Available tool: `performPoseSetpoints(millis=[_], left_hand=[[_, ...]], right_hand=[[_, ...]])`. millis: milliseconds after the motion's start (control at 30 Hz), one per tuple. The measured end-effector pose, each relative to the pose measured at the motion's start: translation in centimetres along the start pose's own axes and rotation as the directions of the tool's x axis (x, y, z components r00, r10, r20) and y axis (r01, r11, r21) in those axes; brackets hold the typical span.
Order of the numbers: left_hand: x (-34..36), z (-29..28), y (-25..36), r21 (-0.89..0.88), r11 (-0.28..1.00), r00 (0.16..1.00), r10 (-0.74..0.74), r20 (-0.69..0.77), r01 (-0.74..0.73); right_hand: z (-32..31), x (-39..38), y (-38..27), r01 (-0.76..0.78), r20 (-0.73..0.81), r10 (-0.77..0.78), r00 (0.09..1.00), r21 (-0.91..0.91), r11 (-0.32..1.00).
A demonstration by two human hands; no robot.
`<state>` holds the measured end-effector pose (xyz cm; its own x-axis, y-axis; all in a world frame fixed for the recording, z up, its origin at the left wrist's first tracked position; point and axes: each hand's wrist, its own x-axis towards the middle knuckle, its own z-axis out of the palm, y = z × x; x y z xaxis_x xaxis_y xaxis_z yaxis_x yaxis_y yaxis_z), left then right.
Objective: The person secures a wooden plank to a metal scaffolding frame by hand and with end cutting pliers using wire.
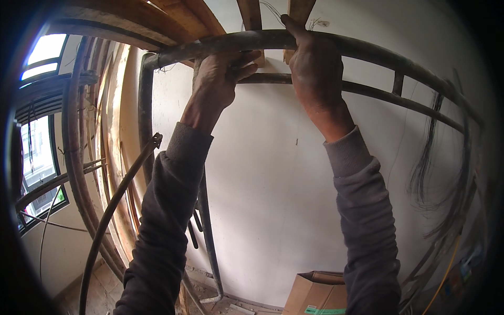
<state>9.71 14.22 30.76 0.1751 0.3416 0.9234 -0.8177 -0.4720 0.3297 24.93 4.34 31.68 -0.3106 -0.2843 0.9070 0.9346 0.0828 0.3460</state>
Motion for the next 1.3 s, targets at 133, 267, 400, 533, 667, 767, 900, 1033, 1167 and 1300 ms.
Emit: performPoseSetpoints(millis=[133, 267, 400, 533, 667, 767, 900, 1033, 1167, 1300], left_hand=[[-0.3, 0.6, 0.0, 0.047, 0.999, 0.999, 0.0, -0.048, 0.003], [-0.4, 1.1, -0.4, 0.025, 0.999, 0.993, -0.019, -0.119, 0.022], [-0.3, 0.2, -0.7, 0.245, 0.959, 0.99, 0.138, 0.032, -0.142], [0.4, -1.5, -1.0, 0.817, 0.378, 0.89, 0.314, 0.329, -0.435], [2.1, -1.4, -2.0, 0.5, 0.757, 0.907, 0.36, 0.218, -0.421], [2.6, -1.5, -1.9, 0.666, 0.651, 0.928, 0.316, 0.198, -0.364], [2.0, -0.6, -1.4, 0.686, 0.61, 0.911, 0.353, 0.213, -0.397], [1.5, 0.0, -1.2, 0.831, 0.417, 0.919, 0.298, 0.258, -0.368], [2.7, -0.6, -2.2, 0.618, 0.668, 0.909, 0.267, 0.32, -0.414], [3.8, -0.8, -2.7, 0.487, 0.835, 0.954, 0.138, 0.265, -0.256]], right_hand=[[0.0, 0.7, 0.1, 0.017, 0.031, -0.018, 0.999, 0.034, 0.999], [0.4, 1.4, 0.4, 0.189, 0.0, -0.19, 0.982, -0.128, 0.974], [0.7, 1.6, 0.8, 0.194, 0.029, -0.192, 0.981, -0.176, 0.965], [0.9, 1.5, 1.0, 0.178, 0.03, -0.175, 0.984, -0.162, 0.971], [0.9, 1.4, 1.2, 0.167, -0.012, -0.168, 0.986, -0.05, 0.985], [0.7, 1.4, 1.1, 0.118, 0.032, -0.118, 0.993, 0.003, 0.993], [0.6, 1.4, 0.3, 0.038, 0.036, -0.04, 0.999, 0.054, 0.998], [-0.1, 0.8, -0.5, -0.028, 0.069, 0.03, 0.997, -0.027, 0.999], [-1.0, 0.5, -0.1, 0.063, 0.122, -0.062, 0.991, -0.003, 0.998], [-1.1, 0.6, 0.0, 0.155, 0.065, -0.155, 0.986, 0.005, 0.988]])
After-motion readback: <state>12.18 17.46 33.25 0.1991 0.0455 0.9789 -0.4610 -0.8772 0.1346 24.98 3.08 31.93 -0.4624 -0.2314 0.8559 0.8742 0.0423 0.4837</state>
